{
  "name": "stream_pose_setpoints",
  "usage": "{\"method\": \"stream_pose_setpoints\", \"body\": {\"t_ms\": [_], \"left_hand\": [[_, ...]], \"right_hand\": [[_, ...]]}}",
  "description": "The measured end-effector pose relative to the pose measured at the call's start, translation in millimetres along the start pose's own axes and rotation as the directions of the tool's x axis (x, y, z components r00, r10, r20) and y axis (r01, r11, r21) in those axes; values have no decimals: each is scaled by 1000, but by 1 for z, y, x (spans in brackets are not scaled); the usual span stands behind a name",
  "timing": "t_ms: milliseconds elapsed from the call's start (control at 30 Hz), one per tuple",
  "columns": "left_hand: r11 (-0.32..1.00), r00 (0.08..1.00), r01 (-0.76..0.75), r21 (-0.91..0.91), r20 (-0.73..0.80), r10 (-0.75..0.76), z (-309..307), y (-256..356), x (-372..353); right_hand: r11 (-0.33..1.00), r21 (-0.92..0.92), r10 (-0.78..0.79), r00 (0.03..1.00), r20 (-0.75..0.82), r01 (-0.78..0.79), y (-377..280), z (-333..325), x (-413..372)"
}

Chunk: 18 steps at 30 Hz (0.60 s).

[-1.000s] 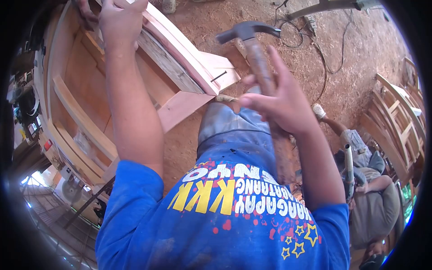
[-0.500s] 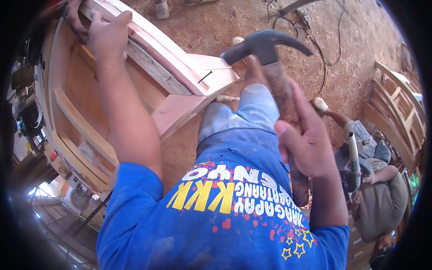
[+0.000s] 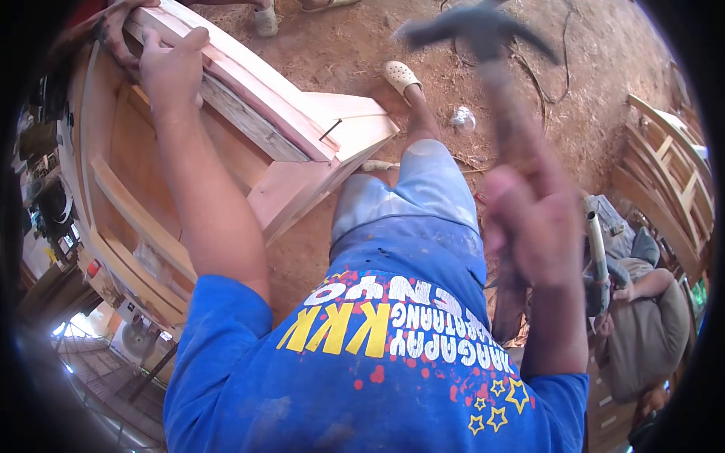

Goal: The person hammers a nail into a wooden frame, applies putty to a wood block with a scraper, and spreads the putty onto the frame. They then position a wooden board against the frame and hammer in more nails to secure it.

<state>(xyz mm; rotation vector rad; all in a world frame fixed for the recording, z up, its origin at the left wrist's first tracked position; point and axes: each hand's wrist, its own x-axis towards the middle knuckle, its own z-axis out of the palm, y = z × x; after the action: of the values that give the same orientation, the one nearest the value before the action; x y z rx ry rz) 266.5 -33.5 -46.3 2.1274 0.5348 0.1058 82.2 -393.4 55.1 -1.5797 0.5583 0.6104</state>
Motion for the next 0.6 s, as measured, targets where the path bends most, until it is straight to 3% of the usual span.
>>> {"method": "stream_pose_setpoints", "body": {"t_ms": [33, 67, 133, 167, 233, 267, 333, 433, 533, 600], "left_hand": [[999, 1000, 16, -34, 18, -15, 0, 5, -2], [996, 997, 71, 61, 11, -72, 0, 13, -8], [953, 984, 176, 247, -19, -176, 1, 49, -30], [973, 994, 108, 203, -34, -103, 1, 39, -25], [992, 996, -34, 121, -79, 43, 1, 2, -4], [998, 999, -25, 63, -22, 27, -2, -4, 5], [999, 993, 19, -39, 118, -14, -5, -12, 11], [1000, 999, 24, 20, 28, -25, -2, 1, -2], [953, 996, 48, 299, -81, -25, 1, 32, -22], [990, 999, 3, 138, -43, 3, 1, 22, -14]], "right_hand": [[982, 95, -151, 982, -115, 162, 0, -10, 5], [929, 168, -285, 927, -242, 330, 1, -24, 13], [898, 189, -297, 864, -407, 398, -2, -49, 30], [884, 193, -299, 832, -467, 426, -2, -56, 36], [984, 39, -157, 942, -298, 176, 18, -21, 26], [996, 66, -60, 993, -99, 66, 17, -3, 18], [981, 55, 160, 940, 301, -185, 16, 25, -1], [995, 75, -58, 997, -55, 62, 13, 10, 8], [953, 84, -258, 925, -278, 291, 13, -41, 10], [925, 107, -320, 898, -303, 366, 15, -68, 4]]}}
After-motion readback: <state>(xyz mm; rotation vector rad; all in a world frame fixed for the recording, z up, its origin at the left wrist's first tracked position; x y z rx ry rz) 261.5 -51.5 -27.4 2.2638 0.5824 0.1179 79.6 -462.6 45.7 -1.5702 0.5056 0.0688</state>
